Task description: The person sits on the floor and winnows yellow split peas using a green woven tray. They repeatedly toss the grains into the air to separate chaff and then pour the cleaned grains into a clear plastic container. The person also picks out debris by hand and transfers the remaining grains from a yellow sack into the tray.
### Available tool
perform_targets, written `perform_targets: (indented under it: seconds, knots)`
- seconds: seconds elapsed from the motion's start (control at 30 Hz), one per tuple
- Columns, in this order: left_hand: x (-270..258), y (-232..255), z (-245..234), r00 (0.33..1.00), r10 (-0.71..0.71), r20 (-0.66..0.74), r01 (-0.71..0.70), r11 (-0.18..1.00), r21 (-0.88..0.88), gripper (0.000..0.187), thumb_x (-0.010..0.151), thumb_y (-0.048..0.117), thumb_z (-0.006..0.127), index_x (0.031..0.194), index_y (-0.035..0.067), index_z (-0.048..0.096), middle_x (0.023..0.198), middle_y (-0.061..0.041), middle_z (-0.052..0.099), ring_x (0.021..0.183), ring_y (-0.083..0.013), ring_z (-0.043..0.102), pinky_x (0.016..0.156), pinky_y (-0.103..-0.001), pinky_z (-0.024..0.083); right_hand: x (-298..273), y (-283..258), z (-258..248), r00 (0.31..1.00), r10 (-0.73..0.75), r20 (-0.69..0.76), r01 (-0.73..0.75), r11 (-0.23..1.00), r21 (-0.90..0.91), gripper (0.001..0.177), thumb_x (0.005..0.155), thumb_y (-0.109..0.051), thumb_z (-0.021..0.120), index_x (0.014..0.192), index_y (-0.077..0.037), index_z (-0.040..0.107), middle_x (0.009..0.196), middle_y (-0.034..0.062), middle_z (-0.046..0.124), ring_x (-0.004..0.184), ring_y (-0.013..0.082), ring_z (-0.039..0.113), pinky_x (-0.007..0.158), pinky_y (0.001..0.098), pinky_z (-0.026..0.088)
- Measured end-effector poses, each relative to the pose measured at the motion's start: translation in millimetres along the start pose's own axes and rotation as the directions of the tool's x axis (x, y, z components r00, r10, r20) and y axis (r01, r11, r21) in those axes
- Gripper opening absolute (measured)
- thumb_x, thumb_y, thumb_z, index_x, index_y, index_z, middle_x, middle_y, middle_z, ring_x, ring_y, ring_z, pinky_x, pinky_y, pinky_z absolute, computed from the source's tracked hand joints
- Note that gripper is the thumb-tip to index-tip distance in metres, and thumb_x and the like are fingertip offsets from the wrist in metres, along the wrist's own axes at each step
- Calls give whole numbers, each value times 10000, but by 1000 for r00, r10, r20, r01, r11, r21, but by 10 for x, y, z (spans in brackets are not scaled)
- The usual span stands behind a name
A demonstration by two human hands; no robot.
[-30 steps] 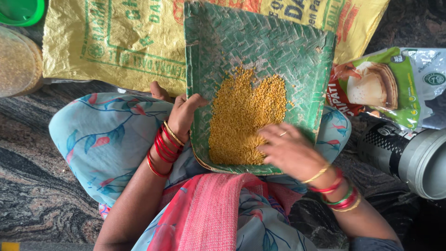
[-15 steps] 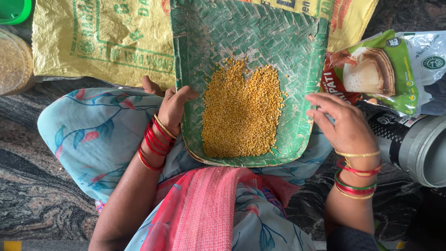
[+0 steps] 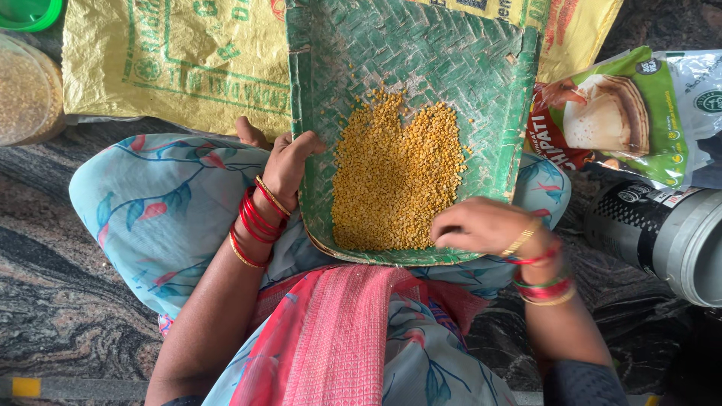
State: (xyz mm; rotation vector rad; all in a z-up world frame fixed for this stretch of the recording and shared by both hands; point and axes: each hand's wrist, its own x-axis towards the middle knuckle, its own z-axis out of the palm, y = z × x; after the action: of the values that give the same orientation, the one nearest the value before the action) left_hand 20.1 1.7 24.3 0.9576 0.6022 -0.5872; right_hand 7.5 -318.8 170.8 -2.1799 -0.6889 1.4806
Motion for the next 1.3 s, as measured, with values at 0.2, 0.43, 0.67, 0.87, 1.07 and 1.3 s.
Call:
perform_targets:
  seconds: [0.2,0.43,0.67,0.87,1.07,1.3]
  knots:
    - [3,-55,-54,998,56,42,-58,997,41,182,880,189,621,823,25,674,713,-15,628,593,-129,579,559,-285,472,464,199,59,961,-124,-246,187,949,253,294,962,-224,659,1210,-71,697,1067,69,773,945,177,736,821,322,585]
    - [15,-23,-12,995,73,71,-75,997,24,189,870,182,606,862,18,698,746,-22,669,608,-127,599,574,-277,486,0,481,-326,901,120,-417,148,818,556,339,1004,-169,595,1314,-36,622,1047,65,757,902,96,703,769,253,581]
    - [51,-80,-64,992,100,77,-103,994,36,188,883,175,614,841,6,683,754,-19,653,639,-126,585,614,-292,480,473,19,-188,884,194,-425,-127,975,181,532,903,-336,721,1353,-73,612,1055,139,749,897,231,734,769,356,579]
    - [72,-121,-69,981,184,54,-188,977,99,207,913,195,619,851,12,690,793,2,656,701,-95,578,664,-272,468,435,-396,336,951,-201,-236,130,949,-286,350,915,-293,673,1222,-129,712,1135,145,668,1059,314,629,924,440,508]
    - [101,-108,-71,995,74,62,-78,995,62,185,872,190,609,820,34,693,720,-6,650,590,-115,580,555,-283,472,-329,-59,221,769,-81,-635,-169,931,-324,179,893,-237,707,997,-103,765,1203,113,725,1051,327,675,917,433,531]
    - [109,-79,-57,995,81,63,-83,996,31,196,878,198,628,840,14,684,718,-30,641,580,-141,586,541,-293,466,-308,330,213,390,365,-845,-34,923,383,626,989,-210,750,1502,2,459,1052,171,702,835,181,611,707,324,491]
